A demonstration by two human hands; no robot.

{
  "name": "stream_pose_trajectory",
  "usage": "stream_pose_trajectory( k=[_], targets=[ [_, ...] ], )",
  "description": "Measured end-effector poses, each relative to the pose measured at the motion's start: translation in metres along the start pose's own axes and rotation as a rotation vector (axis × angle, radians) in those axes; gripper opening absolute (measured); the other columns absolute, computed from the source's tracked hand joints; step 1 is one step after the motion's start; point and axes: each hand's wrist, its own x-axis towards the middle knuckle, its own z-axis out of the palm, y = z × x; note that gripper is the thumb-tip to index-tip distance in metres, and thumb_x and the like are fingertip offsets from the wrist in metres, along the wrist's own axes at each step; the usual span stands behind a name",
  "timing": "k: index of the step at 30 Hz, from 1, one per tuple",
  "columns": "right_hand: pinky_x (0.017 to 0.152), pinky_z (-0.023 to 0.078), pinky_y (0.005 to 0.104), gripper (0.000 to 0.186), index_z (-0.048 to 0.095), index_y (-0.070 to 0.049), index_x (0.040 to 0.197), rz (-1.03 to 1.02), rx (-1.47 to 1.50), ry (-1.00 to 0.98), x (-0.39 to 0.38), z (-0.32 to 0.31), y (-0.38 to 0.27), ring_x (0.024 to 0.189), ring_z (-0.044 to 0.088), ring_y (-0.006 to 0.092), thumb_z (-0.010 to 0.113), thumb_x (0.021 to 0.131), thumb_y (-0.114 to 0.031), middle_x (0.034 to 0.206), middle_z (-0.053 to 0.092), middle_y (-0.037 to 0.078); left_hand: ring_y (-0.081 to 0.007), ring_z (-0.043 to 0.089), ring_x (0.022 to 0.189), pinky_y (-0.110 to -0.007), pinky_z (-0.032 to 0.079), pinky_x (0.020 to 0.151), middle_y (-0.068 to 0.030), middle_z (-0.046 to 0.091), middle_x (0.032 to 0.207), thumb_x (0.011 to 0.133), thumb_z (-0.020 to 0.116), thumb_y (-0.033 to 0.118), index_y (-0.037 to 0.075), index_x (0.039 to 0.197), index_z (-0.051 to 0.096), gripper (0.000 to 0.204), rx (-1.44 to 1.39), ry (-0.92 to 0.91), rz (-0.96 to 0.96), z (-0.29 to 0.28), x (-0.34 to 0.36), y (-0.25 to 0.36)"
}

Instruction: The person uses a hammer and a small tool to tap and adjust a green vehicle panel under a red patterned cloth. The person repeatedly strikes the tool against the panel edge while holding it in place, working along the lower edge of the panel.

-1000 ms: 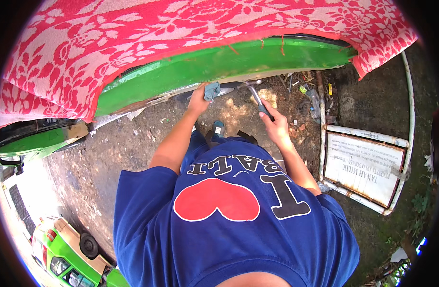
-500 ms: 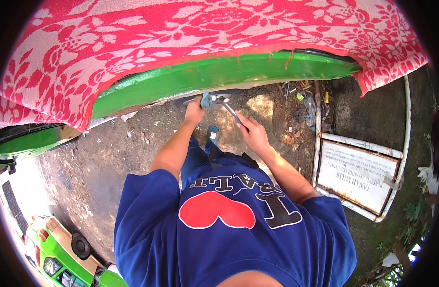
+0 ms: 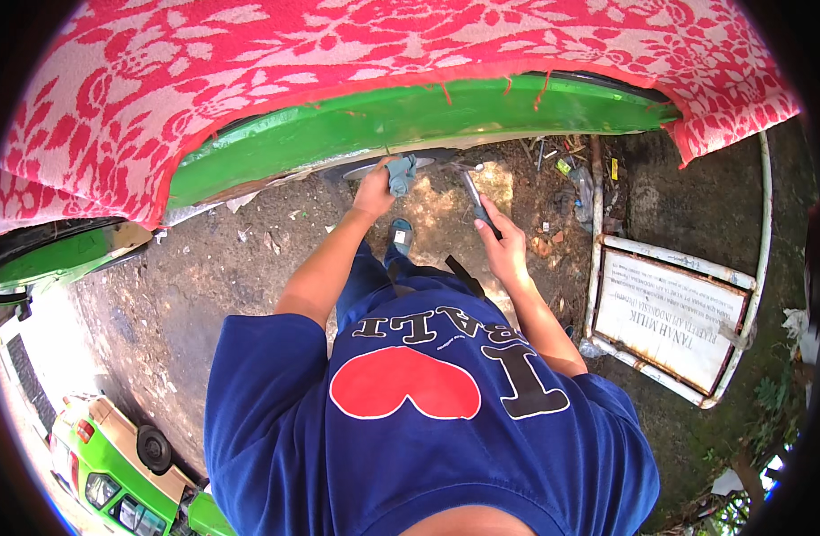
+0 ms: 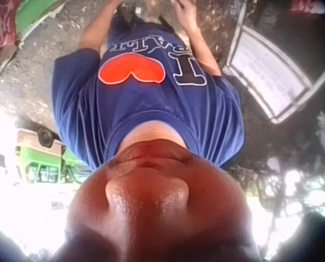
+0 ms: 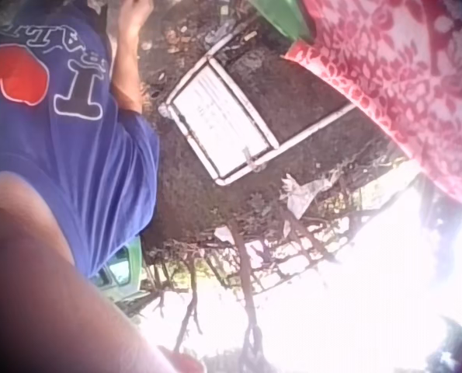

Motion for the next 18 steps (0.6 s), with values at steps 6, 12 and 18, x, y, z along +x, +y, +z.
stream_pose_trajectory(
  k=[6,12,18],
  targets=[
    [0.099,0.046,0.0301,0.047,0.058,-0.007,0.140,0.074,0.033,-0.056,-0.003,-0.001,-0.006,0.114,0.064,0.0179,0.067,0.094,-0.006,0.126,0.068,0.017,-0.0410,0.064,0.104,-0.044,0.053,0.087,-0.0146,0.063,0.127,0.083,0.063,0.007,0.007,0.111,0.066,0.028,-0.004,0.010,0.003,0.001,0.003,-0.003],
    [0.084,0.050,0.0303,0.047,0.058,-0.007,0.140,-0.025,0.000,-0.077,0.001,0.003,-0.021,0.087,0.062,0.0178,0.067,0.093,-0.007,0.101,0.068,0.013,-0.0398,0.064,0.108,-0.040,0.053,0.089,-0.0191,0.068,0.113,0.090,0.065,0.011,0.009,0.118,0.066,0.028,-0.100,0.079,-0.145,-0.004,0.012,0.011],
    [0.071,0.053,0.0369,0.046,0.061,-0.016,0.138,-0.265,-0.138,-0.057,0.010,0.028,-0.029,0.075,0.064,0.0313,0.068,0.093,-0.010,0.091,0.065,0.017,-0.0429,0.065,0.105,-0.043,0.052,0.088,-0.0218,0.069,0.110,0.085,0.068,0.008,0.009,0.122,0.064,0.037,-0.129,0.059,0.066,-0.008,0.019,0.012]
  ],
)
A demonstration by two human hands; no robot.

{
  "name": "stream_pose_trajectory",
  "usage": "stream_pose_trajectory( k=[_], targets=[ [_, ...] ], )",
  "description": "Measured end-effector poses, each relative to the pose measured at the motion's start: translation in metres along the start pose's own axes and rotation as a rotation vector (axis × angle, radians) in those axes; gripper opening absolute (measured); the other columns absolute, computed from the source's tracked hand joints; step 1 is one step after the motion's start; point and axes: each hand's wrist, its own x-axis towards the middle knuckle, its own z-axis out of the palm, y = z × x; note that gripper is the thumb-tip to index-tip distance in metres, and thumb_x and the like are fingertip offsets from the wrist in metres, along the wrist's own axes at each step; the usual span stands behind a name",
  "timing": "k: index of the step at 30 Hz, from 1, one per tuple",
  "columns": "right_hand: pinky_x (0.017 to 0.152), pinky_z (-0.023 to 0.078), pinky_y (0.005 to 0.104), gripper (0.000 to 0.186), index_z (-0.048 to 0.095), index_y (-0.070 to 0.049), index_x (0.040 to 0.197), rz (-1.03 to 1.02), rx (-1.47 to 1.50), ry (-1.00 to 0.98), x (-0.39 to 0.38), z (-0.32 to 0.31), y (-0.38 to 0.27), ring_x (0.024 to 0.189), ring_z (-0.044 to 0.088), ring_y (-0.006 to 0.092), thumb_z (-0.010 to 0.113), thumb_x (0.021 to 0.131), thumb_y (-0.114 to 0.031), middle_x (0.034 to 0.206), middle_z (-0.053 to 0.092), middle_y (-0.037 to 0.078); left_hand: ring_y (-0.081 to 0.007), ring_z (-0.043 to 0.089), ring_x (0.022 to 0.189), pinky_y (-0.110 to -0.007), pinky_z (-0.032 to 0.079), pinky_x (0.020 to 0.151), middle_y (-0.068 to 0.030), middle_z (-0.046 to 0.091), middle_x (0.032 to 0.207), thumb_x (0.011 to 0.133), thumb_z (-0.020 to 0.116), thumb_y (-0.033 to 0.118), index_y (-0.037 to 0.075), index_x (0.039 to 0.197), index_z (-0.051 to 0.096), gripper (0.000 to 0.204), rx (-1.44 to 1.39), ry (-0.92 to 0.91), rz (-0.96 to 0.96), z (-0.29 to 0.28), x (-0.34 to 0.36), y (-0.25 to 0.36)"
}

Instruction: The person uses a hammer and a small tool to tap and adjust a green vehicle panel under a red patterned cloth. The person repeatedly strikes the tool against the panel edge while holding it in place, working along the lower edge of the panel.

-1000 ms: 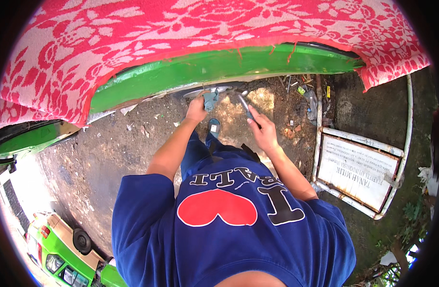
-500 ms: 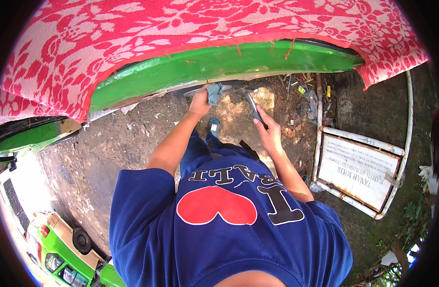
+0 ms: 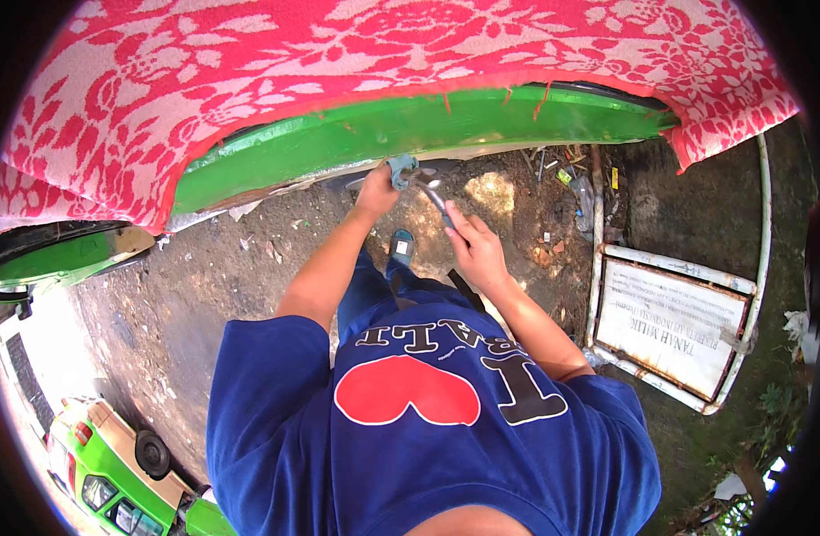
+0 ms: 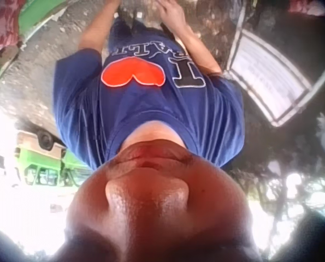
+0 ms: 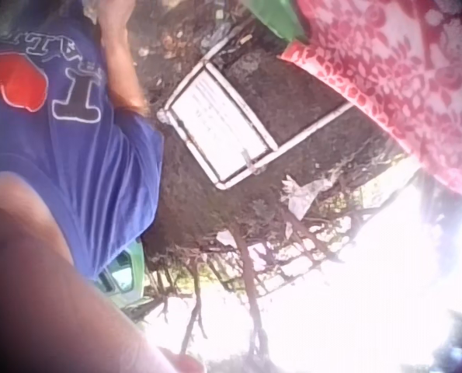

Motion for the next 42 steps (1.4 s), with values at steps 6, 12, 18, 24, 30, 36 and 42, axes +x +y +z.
stream_pose_trajectory(
  k=[6,12,18,24,30,36,42],
  targets=[
    [0.073,0.052,0.0380,0.046,0.060,-0.015,0.139,0.066,-0.002,-0.019,0.015,0.006,0.012,0.074,0.063,0.0319,0.067,0.094,-0.012,0.089,0.065,0.019,-0.0423,0.064,0.105,-0.046,0.053,0.089,-0.0215,0.068,0.111,0.081,0.069,0.008,0.009,0.122,0.063,0.041,0.145,-0.103,-0.182,0.018,-0.016,-0.004],
    [0.084,0.052,0.0333,0.047,0.059,-0.015,0.140,0.200,0.124,0.056,-0.012,-0.011,0.029,0.088,0.067,0.0239,0.067,0.094,-0.011,0.101,0.070,0.016,-0.0430,0.062,0.106,-0.046,0.053,0.089,-0.0222,0.066,0.116,0.083,0.067,0.010,0.008,0.117,0.062,0.035,0.032,0.000,-0.108,0.011,-0.018,-0.013],
    [0.094,0.049,0.0302,0.046,0.059,-0.010,0.140,0.285,0.181,-0.017,-0.023,-0.013,0.017,0.102,0.067,0.0181,0.067,0.094,-0.009,0.113,0.071,0.017,-0.0412,0.063,0.105,-0.043,0.051,0.088,-0.0220,0.066,0.111,0.092,0.066,0.019,0.006,0.114,0.064,0.026,0.130,-0.101,-0.110,0.009,-0.016,-0.013],
    [0.092,0.049,0.0297,0.047,0.059,-0.010,0.140,0.321,0.166,-0.066,-0.026,-0.014,0.016,0.097,0.066,0.0168,0.068,0.093,-0.010,0.108,0.071,0.016,-0.0434,0.062,0.105,-0.046,0.052,0.088,-0.0223,0.066,0.115,0.083,0.067,0.013,0.009,0.120,0.061,0.038,0.124,-0.084,-0.096,0.013,-0.015,-0.021],
    [0.091,0.049,0.0297,0.047,0.058,-0.011,0.140,0.275,0.152,-0.028,-0.027,-0.011,0.022,0.096,0.066,0.0167,0.068,0.094,-0.011,0.109,0.071,0.016,-0.0434,0.062,0.106,-0.045,0.052,0.088,-0.0224,0.066,0.115,0.083,0.066,0.009,0.008,0.117,0.062,0.034,0.097,-0.071,-0.085,0.013,-0.014,-0.016],
    [0.082,0.053,0.0406,0.043,0.061,-0.016,0.138,0.217,0.109,-0.016,-0.007,-0.016,-0.007,0.093,0.070,0.0317,0.065,0.095,-0.013,0.100,0.069,0.018,-0.0410,0.064,0.099,-0.041,0.052,0.087,-0.0211,0.067,0.108,0.087,0.068,0.016,0.005,0.110,0.064,0.026,0.090,-0.085,-0.126,0.004,0.010,-0.026],
    [0.076,0.053,0.0437,0.042,0.061,-0.019,0.138,0.234,-0.090,-0.116,-0.004,0.017,0.034,0.085,0.067,0.0382,0.061,0.097,-0.016,0.095,0.068,0.019,-0.0427,0.064,0.097,-0.043,0.052,0.084,-0.0222,0.068,0.101,0.084,0.069,0.017,0.005,0.107,0.064,0.027,-0.042,-0.038,-0.167,-0.004,0.033,-0.011]
  ],
)
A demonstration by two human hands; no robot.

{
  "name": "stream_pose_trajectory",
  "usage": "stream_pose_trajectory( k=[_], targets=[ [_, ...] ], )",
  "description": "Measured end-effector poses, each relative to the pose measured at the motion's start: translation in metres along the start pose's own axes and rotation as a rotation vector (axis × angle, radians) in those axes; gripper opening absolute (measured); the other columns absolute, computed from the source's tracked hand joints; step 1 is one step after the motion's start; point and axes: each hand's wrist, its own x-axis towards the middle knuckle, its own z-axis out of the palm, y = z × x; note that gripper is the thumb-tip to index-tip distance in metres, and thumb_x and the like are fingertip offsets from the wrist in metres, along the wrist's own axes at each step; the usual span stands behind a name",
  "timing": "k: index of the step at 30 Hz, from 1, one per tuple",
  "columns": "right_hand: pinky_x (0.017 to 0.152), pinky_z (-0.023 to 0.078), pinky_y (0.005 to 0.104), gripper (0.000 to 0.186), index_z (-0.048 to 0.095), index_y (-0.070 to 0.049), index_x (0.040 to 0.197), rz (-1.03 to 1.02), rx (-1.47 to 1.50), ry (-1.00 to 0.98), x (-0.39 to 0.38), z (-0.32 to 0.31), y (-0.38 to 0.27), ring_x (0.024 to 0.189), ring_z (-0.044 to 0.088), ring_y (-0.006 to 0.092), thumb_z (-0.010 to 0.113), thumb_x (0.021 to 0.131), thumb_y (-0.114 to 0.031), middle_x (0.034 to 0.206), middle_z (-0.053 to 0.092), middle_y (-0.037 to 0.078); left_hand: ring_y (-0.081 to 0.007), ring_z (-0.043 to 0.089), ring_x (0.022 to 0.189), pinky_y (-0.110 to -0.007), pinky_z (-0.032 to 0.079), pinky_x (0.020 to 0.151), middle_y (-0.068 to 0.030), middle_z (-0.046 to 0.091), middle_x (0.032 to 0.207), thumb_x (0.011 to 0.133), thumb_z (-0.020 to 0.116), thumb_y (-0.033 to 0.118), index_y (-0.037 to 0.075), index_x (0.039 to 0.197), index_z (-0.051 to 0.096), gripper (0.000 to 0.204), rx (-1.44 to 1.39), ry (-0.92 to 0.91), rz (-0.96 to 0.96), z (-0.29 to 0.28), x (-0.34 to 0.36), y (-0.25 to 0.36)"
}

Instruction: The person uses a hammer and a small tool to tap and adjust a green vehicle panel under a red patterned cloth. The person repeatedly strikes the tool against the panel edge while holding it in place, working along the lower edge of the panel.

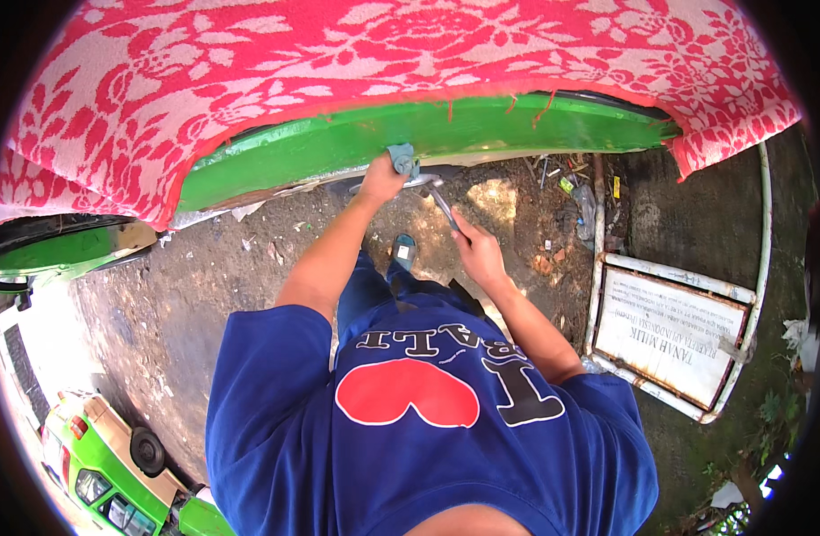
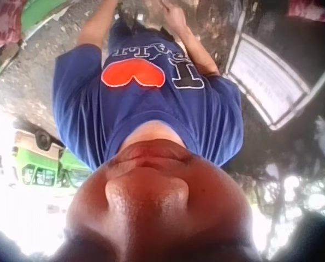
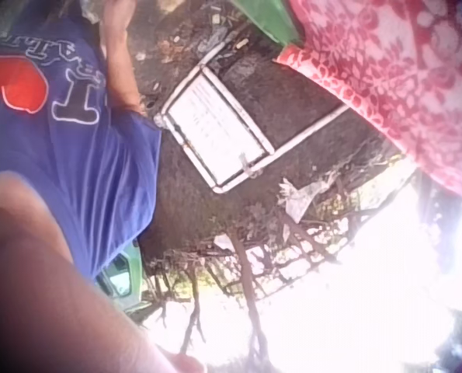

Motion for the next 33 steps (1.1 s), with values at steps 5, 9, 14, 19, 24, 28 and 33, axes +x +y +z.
stream_pose_trajectory(
  k=[5,9,14,19,24,28,33],
  targets=[
    [0.078,0.051,0.0330,0.043,0.062,-0.015,0.138,0.071,0.178,0.068,-0.026,-0.026,-0.001,0.079,0.064,0.0248,0.066,0.095,-0.012,0.091,0.067,0.015,-0.0435,0.064,0.102,-0.045,0.053,0.085,-0.0228,0.068,0.107,0.082,0.068,0.016,0.007,0.112,0.064,0.031,0.240,-0.133,-0.015,0.009,-0.018,-0.012],
    [0.080,0.051,0.0317,0.044,0.061,-0.014,0.138,0.045,0.286,0.163,-0.027,-0.028,0.007,0.081,0.063,0.0216,0.067,0.094,-0.011,0.092,0.067,0.013,-0.0428,0.063,0.105,-0.047,0.053,0.089,-0.0228,0.067,0.115,0.080,0.068,0.015,0.010,0.119,0.063,0.039,0.301,-0.232,0.004,0.030,-0.049,0.001],
    [0.082,0.050,0.0299,0.045,0.061,-0.012,0.139,0.083,0.282,0.159,-0.028,-0.032,0.005,0.084,0.064,0.0208,0.067,0.094,-0.011,0.097,0.069,0.014,-0.0422,0.063,0.106,-0.046,0.053,0.090,-0.0207,0.066,0.118,0.080,0.068,0.012,0.011,0.122,0.062,0.042,0.321,-0.189,-0.030,0.026,-0.048,0.016],
    [0.084,0.050,0.0296,0.045,0.060,-0.011,0.139,0.110,0.323,0.154,-0.032,-0.033,0.004,0.086,0.064,0.0180,0.067,0.094,-0.010,0.099,0.070,0.014,-0.0405,0.063,0.106,-0.046,0.053,0.089,-0.0190,0.065,0.119,0.081,0.068,0.011,0.013,0.123,0.062,0.042,0.287,-0.148,0.107,0.021,-0.038,0.006],
    [0.090,0.050,0.0304,0.044,0.060,-0.008,0.138,0.047,0.305,0.186,-0.032,-0.032,0.008,0.096,0.066,0.0178,0.067,0.095,-0.010,0.107,0.071,0.016,-0.0385,0.064,0.107,-0.046,0.053,0.089,-0.0168,0.064,0.125,0.081,0.070,0.015,0.016,0.123,0.063,0.043,0.310,-0.188,0.055,0.019,-0.034,0.007],
    [0.092,0.049,0.0305,0.045,0.060,-0.009,0.139,0.153,0.347,0.131,-0.032,-0.035,0.005,0.100,0.067,0.0181,0.067,0.094,-0.010,0.110,0.071,0.016,-0.0416,0.063,0.107,-0.046,0.053,0.089,-0.0214,0.065,0.118,0.081,0.069,0.015,0.011,0.121,0.062,0.041,0.311,-0.158,-0.006,0.019,-0.031,0.005],
    [0.091,0.050,0.0309,0.045,0.060,-0.010,0.139,0.107,0.321,0.145,-0.027,-0.036,0.001,0.099,0.067,0.0187,0.067,0.094,-0.010,0.110,0.071,0.016,-0.0417,0.063,0.108,-0.046,0.053,0.090,-0.0216,0.065,0.119,0.080,0.069,0.013,0.010,0.122,0.062,0.043,0.302,-0.172,-0.016,0.014,-0.025,0.000]
  ],
)
